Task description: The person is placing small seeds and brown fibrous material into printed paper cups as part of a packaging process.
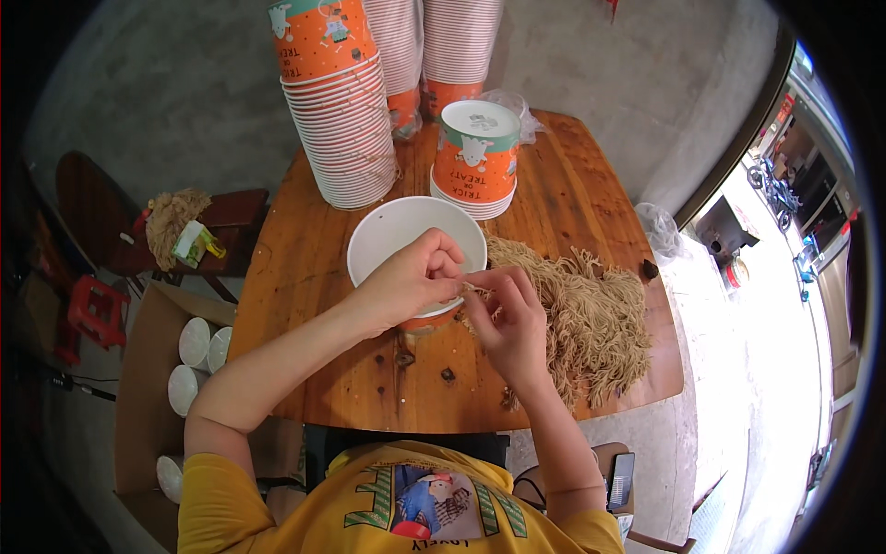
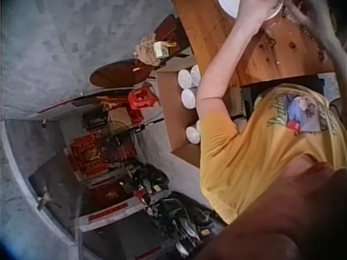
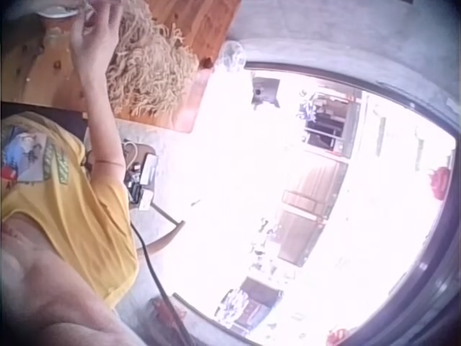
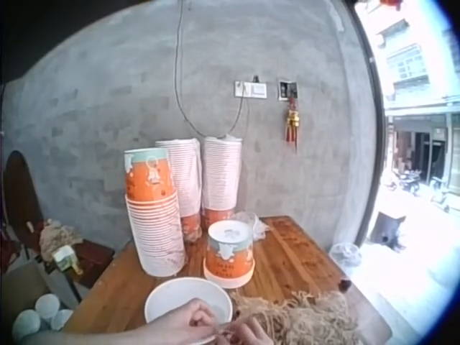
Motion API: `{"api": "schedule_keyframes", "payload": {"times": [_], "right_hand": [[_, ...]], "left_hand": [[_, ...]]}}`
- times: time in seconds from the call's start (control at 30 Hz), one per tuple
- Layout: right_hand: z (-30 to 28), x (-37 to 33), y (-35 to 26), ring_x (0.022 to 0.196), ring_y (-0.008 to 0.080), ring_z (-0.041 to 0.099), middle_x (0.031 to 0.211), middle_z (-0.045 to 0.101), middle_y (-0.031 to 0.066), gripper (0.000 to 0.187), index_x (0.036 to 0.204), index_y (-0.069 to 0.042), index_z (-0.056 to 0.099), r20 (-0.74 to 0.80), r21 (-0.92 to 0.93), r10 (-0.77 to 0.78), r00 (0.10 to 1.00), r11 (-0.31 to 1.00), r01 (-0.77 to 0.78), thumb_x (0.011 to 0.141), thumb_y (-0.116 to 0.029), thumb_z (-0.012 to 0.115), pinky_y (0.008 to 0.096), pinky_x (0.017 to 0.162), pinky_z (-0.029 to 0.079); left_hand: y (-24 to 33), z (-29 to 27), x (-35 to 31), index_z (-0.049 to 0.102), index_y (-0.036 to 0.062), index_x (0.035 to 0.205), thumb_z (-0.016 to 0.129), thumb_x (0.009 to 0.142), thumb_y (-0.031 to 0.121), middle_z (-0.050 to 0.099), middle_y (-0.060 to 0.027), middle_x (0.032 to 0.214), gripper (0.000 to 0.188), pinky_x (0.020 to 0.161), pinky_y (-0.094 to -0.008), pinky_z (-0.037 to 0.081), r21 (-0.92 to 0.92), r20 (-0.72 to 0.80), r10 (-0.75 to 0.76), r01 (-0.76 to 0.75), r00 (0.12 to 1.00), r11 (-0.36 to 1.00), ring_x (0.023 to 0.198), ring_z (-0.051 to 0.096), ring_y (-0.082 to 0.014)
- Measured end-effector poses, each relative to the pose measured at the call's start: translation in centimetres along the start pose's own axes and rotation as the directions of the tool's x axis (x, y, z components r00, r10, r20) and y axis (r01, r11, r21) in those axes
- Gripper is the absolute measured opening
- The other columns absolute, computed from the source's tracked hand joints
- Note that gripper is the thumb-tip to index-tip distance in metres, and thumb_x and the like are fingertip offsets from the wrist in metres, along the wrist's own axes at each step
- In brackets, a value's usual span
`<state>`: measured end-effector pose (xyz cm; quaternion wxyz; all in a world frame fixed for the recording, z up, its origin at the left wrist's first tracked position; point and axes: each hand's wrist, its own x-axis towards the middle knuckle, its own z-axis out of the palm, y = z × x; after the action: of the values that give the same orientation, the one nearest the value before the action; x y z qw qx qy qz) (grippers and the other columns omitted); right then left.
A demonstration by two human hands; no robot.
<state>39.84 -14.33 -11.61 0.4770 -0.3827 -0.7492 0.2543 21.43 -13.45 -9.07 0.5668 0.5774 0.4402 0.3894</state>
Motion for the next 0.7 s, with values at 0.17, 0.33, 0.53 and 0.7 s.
{"api": "schedule_keyframes", "payload": {"times": [0.17, 0.33, 0.53, 0.7], "right_hand": [[0.5, 0.0, 1.5, 0.066, 0.0191, 0.062, 0.087, 0.060, 0.0056, 0.013, 0.098, -0.006, 0.064, -0.019, -0.212, -0.192, 0.981, 0.960, 0.184, 0.086, -0.004, 0.068, 0.0322, 0.059, 0.052], [0.5, 0.0, 0.8, 0.065, 0.0152, 0.059, 0.086, 0.059, 0.0055, 0.008, 0.094, -0.004, 0.062, -0.005, -0.006, -0.004, 1.000, 1.000, 0.004, 0.087, -0.003, 0.066, 0.0280, 0.059, 0.050], [0.4, -0.4, 1.8, 0.066, 0.0100, 0.055, 0.084, 0.057, 0.0043, 0.007, 0.094, 0.000, 0.060, -0.004, 0.201, 0.144, 0.990, 0.969, -0.141, 0.089, -0.003, 0.064, 0.0239, 0.061, 0.046], [0.6, -0.9, 2.6, 0.067, 0.0094, 0.054, 0.085, 0.056, 0.0041, 0.007, 0.093, 0.000, 0.059, 0.019, 0.270, 0.184, 0.983, 0.945, -0.182, 0.090, -0.004, 0.064, 0.0233, 0.062, 0.045]], "left_hand": [[0.3, 0.5, -0.2, 0.046, 0.0011, 0.114, 0.058, 0.088, -0.002, 0.060, -0.0047, 0.090, 0.029, 0.072, -0.0246, 0.047, 0.046, 0.001, -0.001, 0.001, 1.000, 0.999, 0.082, 0.057, -0.0107], [-0.1, 0.7, -0.6, 0.045, 0.0035, 0.119, 0.056, 0.090, 0.001, 0.059, -0.0045, 0.090, 0.031, 0.068, -0.0271, 0.048, 0.190, 0.038, 0.013, -0.020, 0.999, 0.982, 0.079, 0.055, -0.0110], [-0.4, 0.5, -0.4, 0.053, 0.0027, 0.108, 0.057, 0.093, 0.005, 0.058, -0.0030, 0.092, 0.016, 0.074, -0.0251, 0.047, 0.361, -0.006, 0.065, -0.058, 0.998, 0.931, 0.083, 0.055, -0.0087], [-0.1, 1.1, -0.4, 0.056, -0.0004, 0.093, 0.057, 0.091, 0.009, 0.061, -0.0131, 0.095, 0.010, 0.073, -0.0343, 0.050, 0.510, -0.094, 0.228, -0.149, 0.969, 0.847, 0.083, 0.062, -0.0244]]}}
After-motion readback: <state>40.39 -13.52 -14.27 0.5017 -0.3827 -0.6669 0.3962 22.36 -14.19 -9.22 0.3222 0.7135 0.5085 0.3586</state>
